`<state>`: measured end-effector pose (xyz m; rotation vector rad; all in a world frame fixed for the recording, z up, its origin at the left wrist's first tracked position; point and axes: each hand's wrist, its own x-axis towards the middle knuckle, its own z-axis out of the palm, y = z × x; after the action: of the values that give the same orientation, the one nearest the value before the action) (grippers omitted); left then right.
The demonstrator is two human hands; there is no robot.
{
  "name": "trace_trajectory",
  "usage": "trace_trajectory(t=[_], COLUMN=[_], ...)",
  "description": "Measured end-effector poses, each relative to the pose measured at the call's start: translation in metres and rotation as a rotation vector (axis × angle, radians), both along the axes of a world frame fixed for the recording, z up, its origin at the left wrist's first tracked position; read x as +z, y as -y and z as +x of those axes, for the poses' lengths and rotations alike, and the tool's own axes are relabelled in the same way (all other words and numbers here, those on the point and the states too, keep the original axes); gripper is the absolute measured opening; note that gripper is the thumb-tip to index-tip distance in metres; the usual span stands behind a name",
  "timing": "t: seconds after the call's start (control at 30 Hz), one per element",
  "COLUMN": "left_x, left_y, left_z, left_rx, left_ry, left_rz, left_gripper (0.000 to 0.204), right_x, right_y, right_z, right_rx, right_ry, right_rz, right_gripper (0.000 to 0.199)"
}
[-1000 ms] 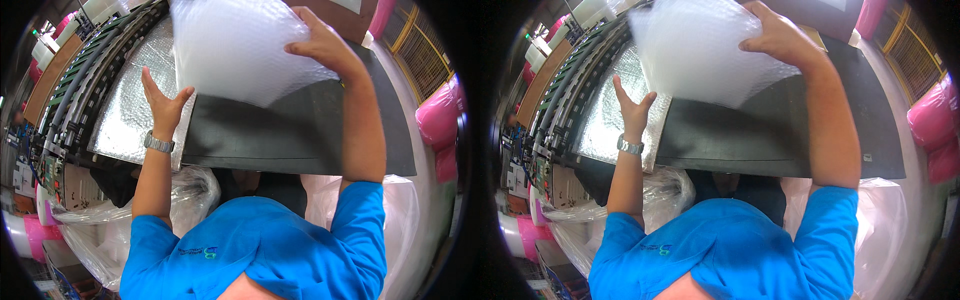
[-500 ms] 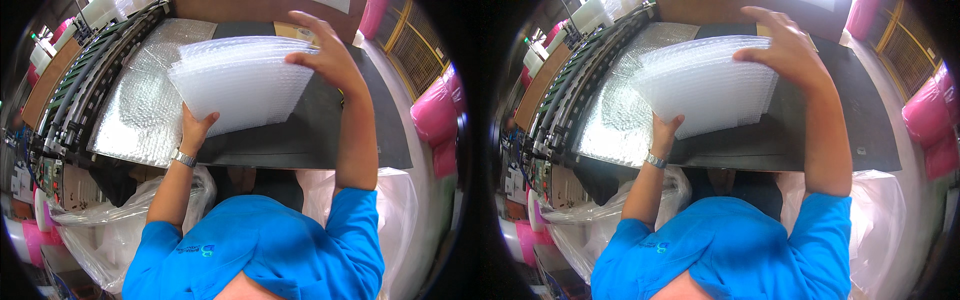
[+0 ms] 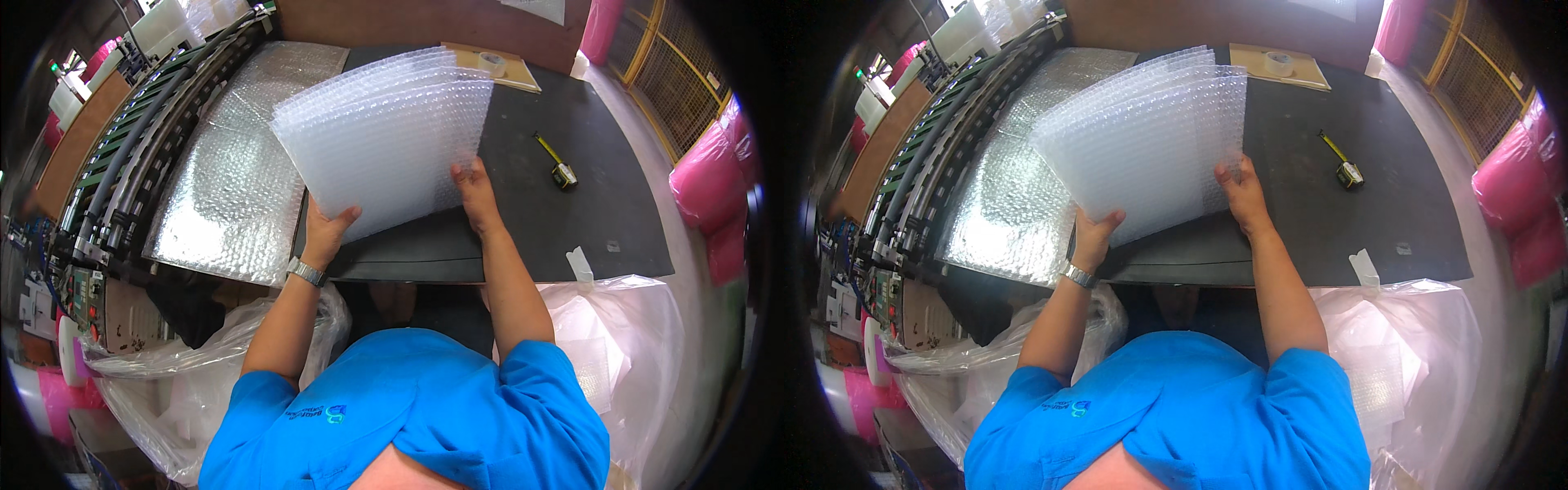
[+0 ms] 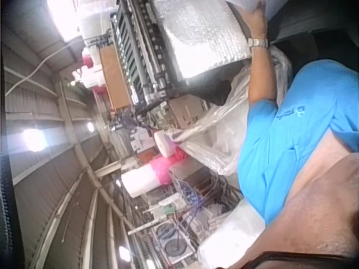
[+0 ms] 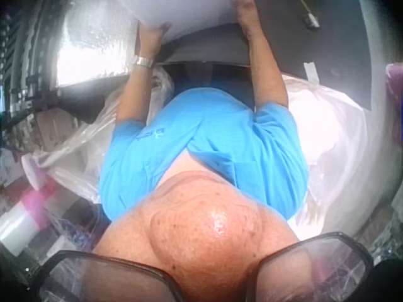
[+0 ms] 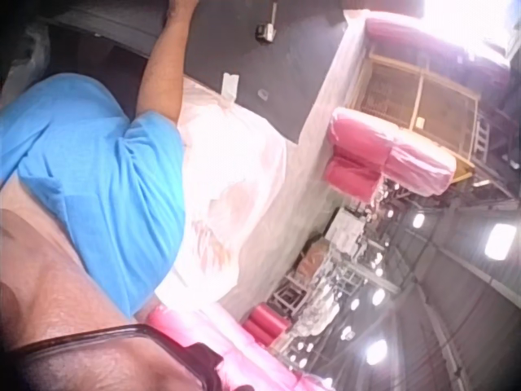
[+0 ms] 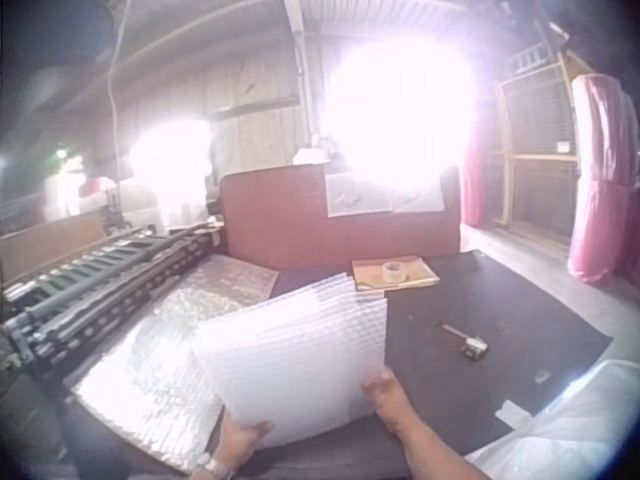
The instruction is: The person repeatedly picks up bubble wrap sheets from a table, folds them, and stacks them into a neat pile. The person continues this repetitive stacking process throughout the clip.
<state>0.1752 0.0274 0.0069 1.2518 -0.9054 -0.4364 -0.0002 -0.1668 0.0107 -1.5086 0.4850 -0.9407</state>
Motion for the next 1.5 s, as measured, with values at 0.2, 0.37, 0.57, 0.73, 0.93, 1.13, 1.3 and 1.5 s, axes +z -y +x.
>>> trace_trajectory(t=[0.2, 0.37, 0.57, 0.73, 0.93, 1.13, 1.3, 1.5], left_x=[0.003, 0.001, 0.037, 0.050, 0.044, 0.048, 0.072, 0.087], left_y=[0.002, 0.004, 0.004, -0.006, -0.018, -0.026, -0.014, -0.001], left_z=[-0.005, -0.005, -0.005, 0.009, 0.030, 0.028, 0.009, 0.011], left_rx=[0.032, 0.078, 0.313, 0.533, 0.621, 0.643, 0.380, -0.091], left_ry=[0.077, 0.035, 0.097, 0.353, 0.473, 0.491, -0.093, -0.921], left_rz=[-0.015, -0.101, -0.220, -0.217, -0.186, -0.125, -0.297, -0.215], left_gripper=[0.053, 0.052, 0.051, 0.044, 0.044, 0.043, 0.046, 0.050], right_x=[-0.026, -0.031, -0.023, -0.019, -0.027, -0.024, -0.028, -0.026], right_y=[0.002, 0.001, -0.004, -0.007, -0.002, -0.004, -0.003, -0.004], right_z=[0.002, 0.003, -0.002, -0.003, 0.000, -0.001, 0.000, -0.002], right_rx=[-0.066, -0.142, -0.139, -0.115, -0.110, -0.098, -0.089, -0.080], right_ry=[-0.022, -0.061, -0.096, -0.085, -0.097, -0.094, -0.101, -0.091], right_rz=[0.025, -0.069, -0.029, -0.019, -0.059, -0.050, -0.041, -0.031], right_gripper=[0.070, 0.075, 0.075, 0.072, 0.068, 0.065, 0.063, 0.063])
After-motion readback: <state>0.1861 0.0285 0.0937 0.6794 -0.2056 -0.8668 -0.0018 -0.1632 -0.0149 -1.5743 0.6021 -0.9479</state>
